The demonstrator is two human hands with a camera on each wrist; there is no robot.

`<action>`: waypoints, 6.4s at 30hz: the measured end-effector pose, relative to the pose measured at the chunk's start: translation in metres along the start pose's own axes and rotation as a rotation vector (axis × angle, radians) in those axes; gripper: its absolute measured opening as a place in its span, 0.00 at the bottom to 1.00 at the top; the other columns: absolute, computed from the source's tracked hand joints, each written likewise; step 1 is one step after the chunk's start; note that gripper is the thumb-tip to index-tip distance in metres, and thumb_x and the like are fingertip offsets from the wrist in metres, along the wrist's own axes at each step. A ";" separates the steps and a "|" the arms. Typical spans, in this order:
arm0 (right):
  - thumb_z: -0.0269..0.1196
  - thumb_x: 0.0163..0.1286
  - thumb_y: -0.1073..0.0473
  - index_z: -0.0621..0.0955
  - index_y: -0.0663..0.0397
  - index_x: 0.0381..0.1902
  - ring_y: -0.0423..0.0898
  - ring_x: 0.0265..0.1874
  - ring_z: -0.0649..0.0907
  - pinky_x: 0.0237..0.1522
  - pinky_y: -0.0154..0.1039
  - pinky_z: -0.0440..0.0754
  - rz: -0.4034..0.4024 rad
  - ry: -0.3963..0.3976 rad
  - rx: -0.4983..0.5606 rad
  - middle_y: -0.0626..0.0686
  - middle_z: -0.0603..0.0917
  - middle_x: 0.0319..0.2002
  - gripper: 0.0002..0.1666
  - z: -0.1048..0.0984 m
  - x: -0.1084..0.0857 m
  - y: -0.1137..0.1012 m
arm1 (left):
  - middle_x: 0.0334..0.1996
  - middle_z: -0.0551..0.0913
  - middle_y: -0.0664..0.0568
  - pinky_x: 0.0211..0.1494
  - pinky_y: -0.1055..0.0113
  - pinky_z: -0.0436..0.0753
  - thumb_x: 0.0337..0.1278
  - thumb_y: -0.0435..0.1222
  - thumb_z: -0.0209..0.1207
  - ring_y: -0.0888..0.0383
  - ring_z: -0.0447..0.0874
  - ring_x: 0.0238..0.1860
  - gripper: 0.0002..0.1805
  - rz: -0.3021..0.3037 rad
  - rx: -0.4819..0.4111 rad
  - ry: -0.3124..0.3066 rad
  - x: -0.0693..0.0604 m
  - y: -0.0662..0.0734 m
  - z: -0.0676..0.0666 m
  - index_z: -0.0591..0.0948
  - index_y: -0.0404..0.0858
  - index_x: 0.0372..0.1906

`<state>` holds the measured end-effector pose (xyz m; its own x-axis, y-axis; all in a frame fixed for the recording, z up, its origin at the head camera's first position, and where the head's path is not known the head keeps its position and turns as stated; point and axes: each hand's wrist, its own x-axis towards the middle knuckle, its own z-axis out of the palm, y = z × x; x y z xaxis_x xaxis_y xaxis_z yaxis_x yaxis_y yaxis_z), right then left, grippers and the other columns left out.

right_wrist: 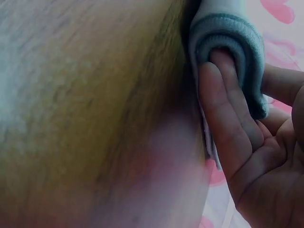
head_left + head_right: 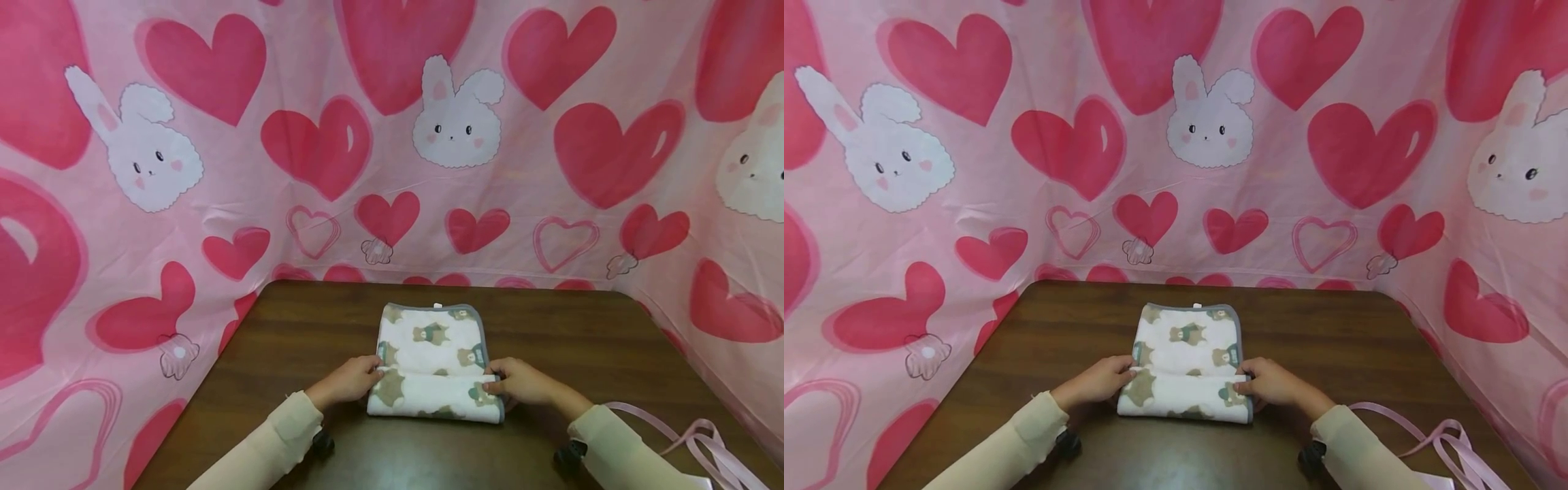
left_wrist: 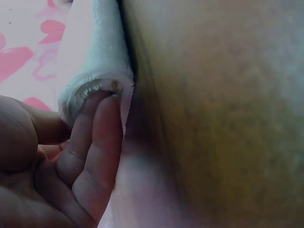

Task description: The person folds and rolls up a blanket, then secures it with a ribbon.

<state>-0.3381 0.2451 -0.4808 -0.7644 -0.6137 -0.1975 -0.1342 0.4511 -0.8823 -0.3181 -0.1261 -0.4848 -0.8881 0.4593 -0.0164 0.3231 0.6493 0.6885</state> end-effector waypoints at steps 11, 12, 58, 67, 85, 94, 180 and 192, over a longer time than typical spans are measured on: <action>0.62 0.71 0.57 0.76 0.59 0.42 0.50 0.26 0.82 0.22 0.48 0.83 0.022 0.027 -0.015 0.55 0.76 0.33 0.11 0.002 -0.001 -0.003 | 0.25 0.74 0.52 0.15 0.64 0.77 0.74 0.36 0.49 0.57 0.74 0.19 0.05 -0.072 -0.038 0.014 0.004 0.003 0.002 0.75 0.42 0.41; 0.61 0.71 0.57 0.76 0.59 0.42 0.49 0.26 0.82 0.22 0.48 0.83 0.026 0.030 -0.013 0.55 0.76 0.33 0.11 0.002 -0.001 -0.003 | 0.25 0.74 0.52 0.14 0.64 0.77 0.74 0.36 0.48 0.57 0.74 0.18 0.05 -0.076 -0.027 0.023 0.004 0.003 0.003 0.75 0.43 0.42; 0.70 0.61 0.46 0.78 0.47 0.37 0.42 0.26 0.74 0.27 0.39 0.75 -0.025 0.348 -0.506 0.45 0.75 0.28 0.16 0.006 0.002 0.001 | 0.22 0.72 0.49 0.22 0.61 0.76 0.76 0.39 0.44 0.54 0.73 0.19 0.12 -0.173 0.170 -0.045 0.013 0.010 0.009 0.72 0.42 0.33; 0.74 0.53 0.66 0.82 0.45 0.31 0.37 0.33 0.77 0.34 0.38 0.79 -0.569 0.392 -0.744 0.40 0.78 0.33 0.13 0.008 -0.008 -0.001 | 0.16 0.68 0.57 0.18 0.65 0.65 0.66 0.39 0.57 0.60 0.66 0.16 0.11 -0.032 0.434 0.171 0.000 0.017 0.003 0.73 0.46 0.26; 0.68 0.64 0.46 0.76 0.64 0.62 0.53 0.60 0.76 0.54 0.51 0.77 -0.615 0.195 -1.040 0.59 0.76 0.62 0.36 0.029 -0.028 -0.020 | 0.67 0.70 0.44 0.66 0.59 0.67 0.60 0.41 0.64 0.50 0.65 0.68 0.32 0.576 0.800 0.011 -0.032 0.031 0.015 0.70 0.33 0.67; 0.71 0.59 0.47 0.73 0.66 0.64 0.55 0.60 0.76 0.54 0.51 0.76 -0.519 0.127 -1.067 0.60 0.74 0.64 0.42 0.027 -0.029 -0.014 | 0.68 0.69 0.46 0.61 0.63 0.73 0.53 0.42 0.69 0.55 0.66 0.68 0.38 0.496 0.782 -0.014 -0.032 0.023 0.013 0.70 0.34 0.68; 0.53 0.76 0.52 0.72 0.50 0.64 0.53 0.56 0.75 0.53 0.56 0.72 -0.127 0.329 -0.367 0.55 0.77 0.58 0.21 0.011 -0.021 -0.004 | 0.32 0.76 0.51 0.31 0.59 0.80 0.73 0.44 0.50 0.55 0.77 0.30 0.12 -0.060 -0.241 -0.029 -0.014 0.002 -0.006 0.76 0.40 0.45; 0.55 0.75 0.55 0.75 0.53 0.58 0.51 0.49 0.78 0.50 0.55 0.74 -0.071 0.307 -0.414 0.55 0.80 0.52 0.17 0.013 -0.015 -0.009 | 0.31 0.78 0.48 0.24 0.58 0.82 0.66 0.36 0.55 0.54 0.78 0.21 0.10 -0.177 -0.330 -0.074 -0.014 0.001 0.001 0.77 0.34 0.44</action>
<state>-0.3168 0.2420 -0.4751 -0.8858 -0.4618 0.0462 -0.3833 0.6719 -0.6338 -0.3048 -0.1307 -0.4845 -0.8908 0.4079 -0.2000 0.0333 0.4978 0.8667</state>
